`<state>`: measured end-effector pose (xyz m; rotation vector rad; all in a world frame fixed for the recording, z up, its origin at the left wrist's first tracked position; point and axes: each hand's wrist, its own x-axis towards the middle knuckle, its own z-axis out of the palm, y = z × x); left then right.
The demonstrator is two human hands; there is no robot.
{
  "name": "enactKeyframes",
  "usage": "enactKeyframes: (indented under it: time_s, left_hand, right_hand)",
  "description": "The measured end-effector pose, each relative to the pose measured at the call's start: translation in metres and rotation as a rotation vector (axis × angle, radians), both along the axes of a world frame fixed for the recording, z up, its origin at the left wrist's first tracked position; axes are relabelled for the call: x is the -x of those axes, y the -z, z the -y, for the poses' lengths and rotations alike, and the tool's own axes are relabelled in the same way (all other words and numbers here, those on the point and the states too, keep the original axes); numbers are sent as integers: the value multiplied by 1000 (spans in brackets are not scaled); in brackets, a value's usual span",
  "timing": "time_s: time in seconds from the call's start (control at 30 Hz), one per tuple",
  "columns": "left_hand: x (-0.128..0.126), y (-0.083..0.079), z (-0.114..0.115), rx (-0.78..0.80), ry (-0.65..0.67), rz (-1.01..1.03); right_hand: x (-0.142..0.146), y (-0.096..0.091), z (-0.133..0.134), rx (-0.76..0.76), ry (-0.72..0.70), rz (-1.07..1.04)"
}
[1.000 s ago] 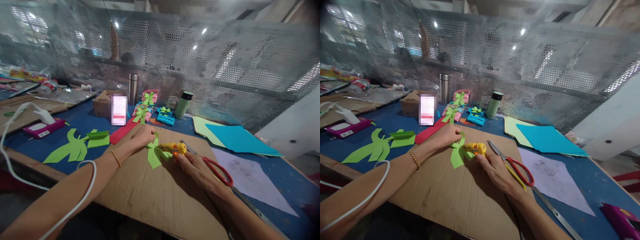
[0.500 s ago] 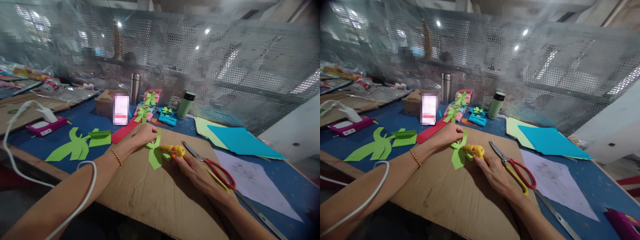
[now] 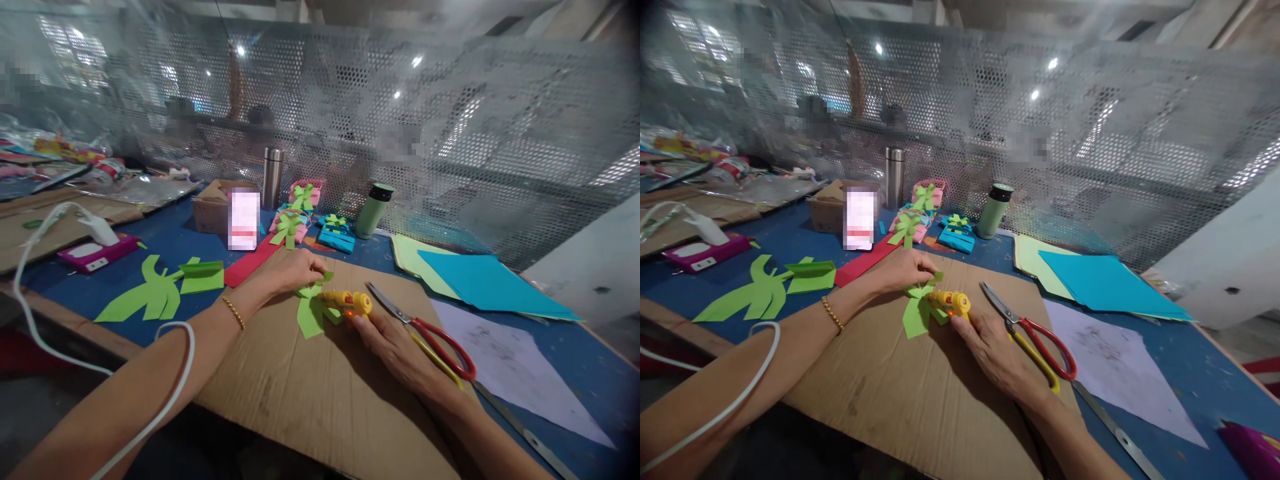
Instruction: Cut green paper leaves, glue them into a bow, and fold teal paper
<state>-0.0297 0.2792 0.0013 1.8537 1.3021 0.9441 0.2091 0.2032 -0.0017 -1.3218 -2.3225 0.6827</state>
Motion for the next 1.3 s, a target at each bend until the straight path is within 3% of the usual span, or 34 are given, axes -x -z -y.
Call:
enactKeyframes:
  time_s: [0.27,0.53,1.0,1.3]
  left_hand:
    - [0,12,-10,-136,106,-85]
    - [12,3,-10,-258,185,-408]
    - [11,-5,-8,-291,271,-585]
    - [12,1,-12,-330,307,-656]
  right_hand:
    - [0,-1,0,19,-18,-8]
    - [1,-4,2,31,-10,40]
    - [2,-3,2,35,22,64]
    - [3,-4,1,18,7,60]
